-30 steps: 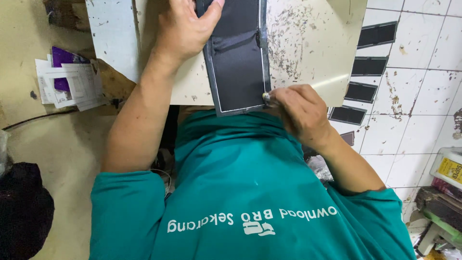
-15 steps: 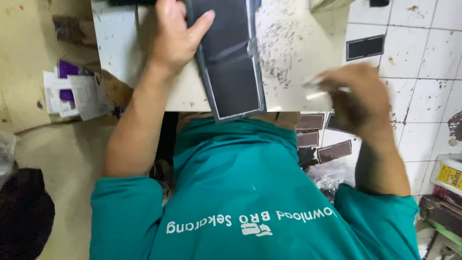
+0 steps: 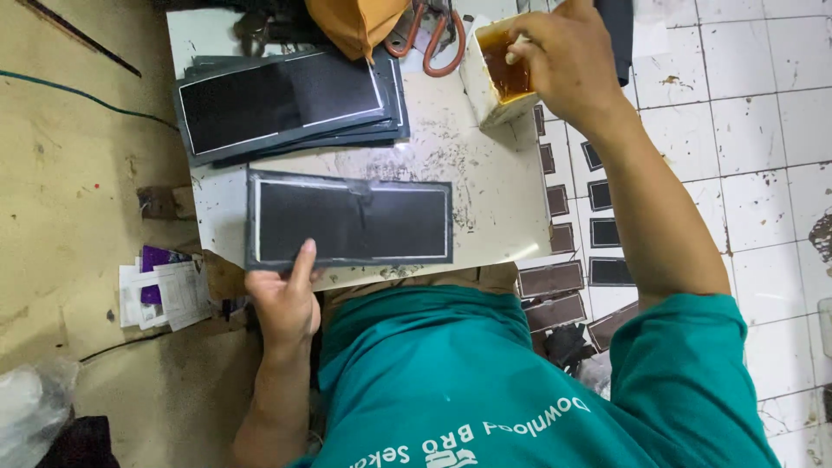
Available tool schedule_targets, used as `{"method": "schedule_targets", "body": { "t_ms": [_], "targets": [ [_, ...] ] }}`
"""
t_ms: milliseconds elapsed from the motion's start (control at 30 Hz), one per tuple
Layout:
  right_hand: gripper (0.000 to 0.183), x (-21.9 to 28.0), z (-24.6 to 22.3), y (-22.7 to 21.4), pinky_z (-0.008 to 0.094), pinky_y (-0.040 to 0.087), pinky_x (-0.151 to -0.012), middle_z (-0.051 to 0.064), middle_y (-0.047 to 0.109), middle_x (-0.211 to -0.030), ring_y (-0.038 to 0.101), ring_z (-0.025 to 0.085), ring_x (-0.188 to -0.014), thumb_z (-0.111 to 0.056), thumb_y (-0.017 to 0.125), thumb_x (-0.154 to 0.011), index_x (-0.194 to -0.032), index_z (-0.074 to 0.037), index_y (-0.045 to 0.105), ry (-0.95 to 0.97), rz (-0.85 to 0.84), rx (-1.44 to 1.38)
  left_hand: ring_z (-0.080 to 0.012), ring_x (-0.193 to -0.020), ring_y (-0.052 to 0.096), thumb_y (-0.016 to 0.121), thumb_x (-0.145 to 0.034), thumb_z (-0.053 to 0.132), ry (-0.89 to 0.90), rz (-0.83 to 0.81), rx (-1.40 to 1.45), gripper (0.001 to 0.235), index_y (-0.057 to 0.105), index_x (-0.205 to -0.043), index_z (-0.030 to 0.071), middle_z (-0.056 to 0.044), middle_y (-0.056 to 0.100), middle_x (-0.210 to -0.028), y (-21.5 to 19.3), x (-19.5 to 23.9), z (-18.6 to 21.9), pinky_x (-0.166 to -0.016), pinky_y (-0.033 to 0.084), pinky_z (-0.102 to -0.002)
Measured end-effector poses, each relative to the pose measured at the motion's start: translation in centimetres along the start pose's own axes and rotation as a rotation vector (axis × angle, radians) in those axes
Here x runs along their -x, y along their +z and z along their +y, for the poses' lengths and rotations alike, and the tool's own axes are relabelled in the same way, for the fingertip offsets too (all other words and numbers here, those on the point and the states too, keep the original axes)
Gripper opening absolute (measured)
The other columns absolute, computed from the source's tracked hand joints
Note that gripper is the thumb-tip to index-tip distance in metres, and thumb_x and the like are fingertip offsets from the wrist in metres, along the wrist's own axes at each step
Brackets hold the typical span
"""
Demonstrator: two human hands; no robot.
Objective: Applying edge finish to leather components using a small applicator tool on a workbench
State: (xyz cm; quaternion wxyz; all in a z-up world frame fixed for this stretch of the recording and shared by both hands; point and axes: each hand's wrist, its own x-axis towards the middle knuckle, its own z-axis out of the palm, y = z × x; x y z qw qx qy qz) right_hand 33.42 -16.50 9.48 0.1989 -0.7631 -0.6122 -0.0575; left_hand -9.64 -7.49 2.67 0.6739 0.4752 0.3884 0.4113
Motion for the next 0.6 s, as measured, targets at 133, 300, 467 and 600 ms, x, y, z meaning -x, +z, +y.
{"method": "schedule_targets", "body": {
  "t_ms": [133, 300, 467, 600],
  "targets": [
    [0.009, -0.2, -0.2, -0.8, 0.042, 0.039, -0.087, 0.003, 0.067, -0.088, 0.05, 0.029, -0.097, -0.006, 0.066, -0.104, -0.098, -0.01, 0.071, -0.036, -0.046, -0.012, -0.0178, -0.085, 0.074, 0.073, -0.094, 0.003, -0.085, 0.03, -0.058, 0.01, 0.075, -0.103, -0.001, -0.01, 0.076, -0.102, -0.8, 0.8, 0.0, -0.068, 0.067, -0.031],
    [0.007, -0.2, -2.1, -4.6, 0.032, 0.041, -0.068, 0.01, 0.067, -0.096, 0.054, 0.02, -0.081, 0.005, 0.07, -0.11, -0.107, -0.001, 0.068, 0.167, -0.156, -0.303, -0.022, -0.097, 0.074, 0.073, -0.094, 0.004, -0.139, 0.225, 0.083, 0.018, 0.073, -0.112, 0.007, -0.007, 0.075, -0.112, -1.0, 0.8, -0.7, -0.066, 0.063, -0.036],
    [0.004, 2.2, -6.3, -6.6, 0.03, 0.041, -0.069, 0.008, 0.07, -0.105, 0.055, 0.016, -0.081, 0.0, 0.069, -0.108, -0.111, -0.002, 0.069, 0.095, -0.29, -0.427, -0.0225, -0.103, 0.07, 0.067, -0.097, 0.002, -0.118, 0.192, 0.156, 0.029, 0.065, -0.126, 0.001, -0.01, 0.071, -0.121, -0.2, 2.4, -1.5, -0.074, 0.061, -0.036],
    [0.006, 4.6, -13.8, -7.2, 0.029, 0.058, -0.084, 0.014, 0.07, -0.102, 0.069, 0.021, -0.092, 0.001, 0.068, -0.103, -0.107, 0.004, 0.066, 0.076, -0.281, -0.742, -0.0082, -0.084, 0.06, 0.066, -0.101, 0.004, -0.143, 0.122, 0.074, 0.009, 0.073, -0.102, -0.002, 0.0, 0.07, -0.096, -0.8, 3.8, -1.2, -0.072, 0.062, -0.033]
  ]
}}
